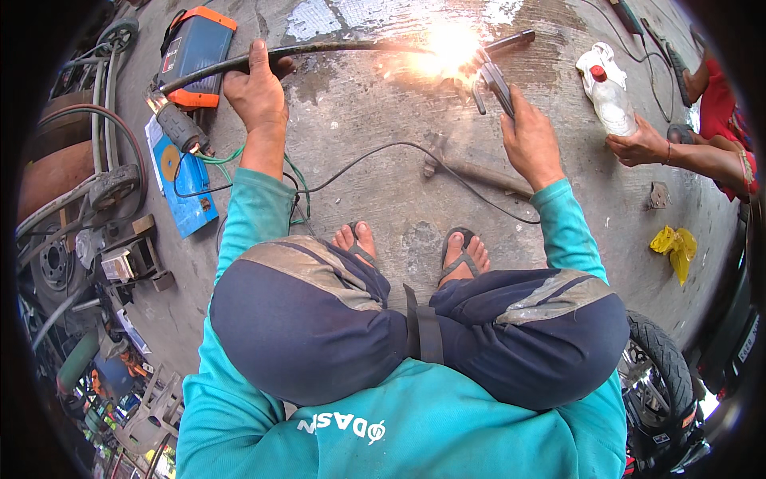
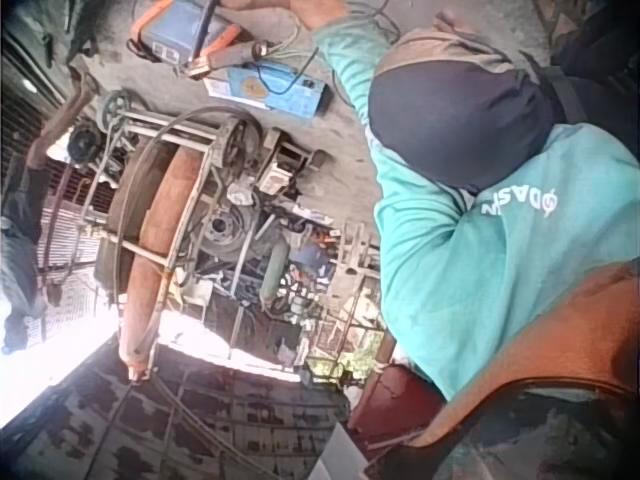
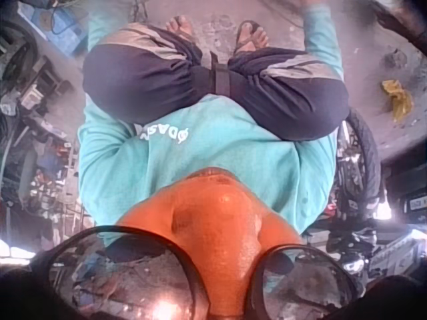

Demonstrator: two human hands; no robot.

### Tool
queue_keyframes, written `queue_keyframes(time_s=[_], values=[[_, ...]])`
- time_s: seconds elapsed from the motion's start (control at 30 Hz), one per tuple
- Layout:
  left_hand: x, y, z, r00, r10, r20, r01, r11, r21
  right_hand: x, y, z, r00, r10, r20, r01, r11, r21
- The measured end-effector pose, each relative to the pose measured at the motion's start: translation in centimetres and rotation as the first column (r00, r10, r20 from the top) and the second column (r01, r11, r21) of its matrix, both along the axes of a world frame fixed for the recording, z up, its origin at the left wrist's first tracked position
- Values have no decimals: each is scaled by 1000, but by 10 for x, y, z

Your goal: The person welds a metal rod to a metal part using a welding torch, then uses a hammer to tap the weld area. Another person pours water from a bottle onto the hot weld to cool it. The process is repeated with additional welding and hammering.

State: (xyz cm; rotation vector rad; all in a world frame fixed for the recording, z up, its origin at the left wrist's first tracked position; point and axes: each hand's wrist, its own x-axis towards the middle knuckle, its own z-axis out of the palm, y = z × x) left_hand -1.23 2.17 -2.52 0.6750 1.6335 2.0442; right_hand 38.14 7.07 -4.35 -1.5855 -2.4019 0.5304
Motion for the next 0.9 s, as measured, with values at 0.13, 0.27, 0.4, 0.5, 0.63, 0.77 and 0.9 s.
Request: queue_keyframes(time_s=[0.13, 0.27, 0.4, 0.5, 0.63, 0.77, 0.9], values=[[1, 1, 1, 1000, 18, 8, -17, 999, -34, -2, 1, 7, 999, 51, -19, -50, 999, 8], [3, 2, 2, 999, 45, 10, -45, 998, -48, -4, 0, 10, 999, 49, 11, -49, 999, -20], [0, 2, 1, 1000, 22, -9, -22, 998, -52, -4, -1, 8, 999, 43, 24, -42, 999, -10], [1, 2, 0, 1000, 27, -8, -27, 999, -33, -5, -1, 8, 999, 21, 42, -20, 1000, -12], [1, 1, 1, 1000, 5, 15, -5, 1000, 6, -7, -2, 11, 998, 28, 56, -26, 999, -28], [-2, 1, 0, 1000, 3, 8, -2, 998, -57, -7, -2, 12, 999, 25, 40, -24, 999, -23], [-1, 1, 0, 999, 31, 5, -31, 997, -67, -8, -2, 13, 998, 35, 52, -34, 999, -28]])
